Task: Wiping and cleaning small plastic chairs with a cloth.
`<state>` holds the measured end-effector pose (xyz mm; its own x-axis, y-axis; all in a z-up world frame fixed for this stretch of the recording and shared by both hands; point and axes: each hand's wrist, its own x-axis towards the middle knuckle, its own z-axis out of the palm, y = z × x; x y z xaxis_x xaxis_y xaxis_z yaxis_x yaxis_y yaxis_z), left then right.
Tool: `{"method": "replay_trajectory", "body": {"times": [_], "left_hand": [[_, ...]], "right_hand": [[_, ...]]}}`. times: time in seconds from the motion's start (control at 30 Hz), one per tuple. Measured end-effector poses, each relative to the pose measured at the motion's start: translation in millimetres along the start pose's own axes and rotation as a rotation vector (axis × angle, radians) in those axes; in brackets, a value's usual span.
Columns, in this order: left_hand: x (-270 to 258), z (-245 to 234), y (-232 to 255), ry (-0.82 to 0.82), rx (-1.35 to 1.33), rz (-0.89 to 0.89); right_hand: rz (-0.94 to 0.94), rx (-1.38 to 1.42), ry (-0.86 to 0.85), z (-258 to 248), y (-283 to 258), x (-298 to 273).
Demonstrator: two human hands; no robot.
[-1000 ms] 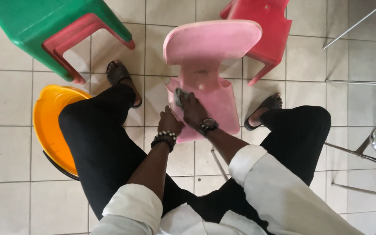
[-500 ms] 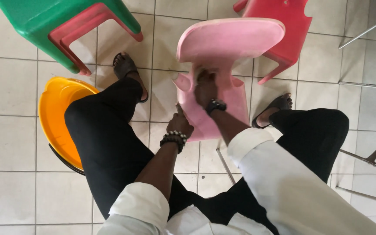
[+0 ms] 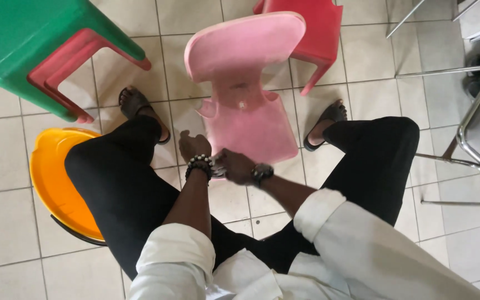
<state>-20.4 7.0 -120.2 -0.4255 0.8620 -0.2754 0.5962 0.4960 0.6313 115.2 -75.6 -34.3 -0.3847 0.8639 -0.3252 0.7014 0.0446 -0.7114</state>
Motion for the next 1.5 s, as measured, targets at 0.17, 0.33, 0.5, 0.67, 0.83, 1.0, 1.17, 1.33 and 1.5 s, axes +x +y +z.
{"method": "replay_trajectory", "body": {"times": [0.17,0.33,0.5,0.67,0.83,1.0,1.17,1.33,1.5], "left_hand": [[-8,-10,16,-0.156,0.036,0.096],[31,56,-38,-0.474,0.65,0.369],[25,25,-21,-0.667,0.285,0.1],[28,18,-35,-0.796,-0.164,-0.158],[13,-31,23,-0.599,-0.551,-0.709],[16,-44,43,-0.216,-0.204,-0.351],[-15,-54,82,-0.175,-0.225,-0.044],[-41,-40,68,-0.162,-0.032,0.401],[-67,-61,104,-0.473,0.137,0.47]], "right_hand": [[0.091,0.035,0.02,-86,9,-27],[0.455,0.21,0.457,-95,123,-48],[0.535,-0.038,0.75,-81,122,-10],[0.426,-0.088,0.511,-73,48,52],[-0.485,-0.468,0.564,-34,-1,68],[0.161,-0.346,0.292,19,-20,28],[0.006,-0.161,0.163,21,11,-2],[0.083,-0.284,0.237,-32,77,-25],[0.487,-0.113,0.734,-34,221,-58]]}}
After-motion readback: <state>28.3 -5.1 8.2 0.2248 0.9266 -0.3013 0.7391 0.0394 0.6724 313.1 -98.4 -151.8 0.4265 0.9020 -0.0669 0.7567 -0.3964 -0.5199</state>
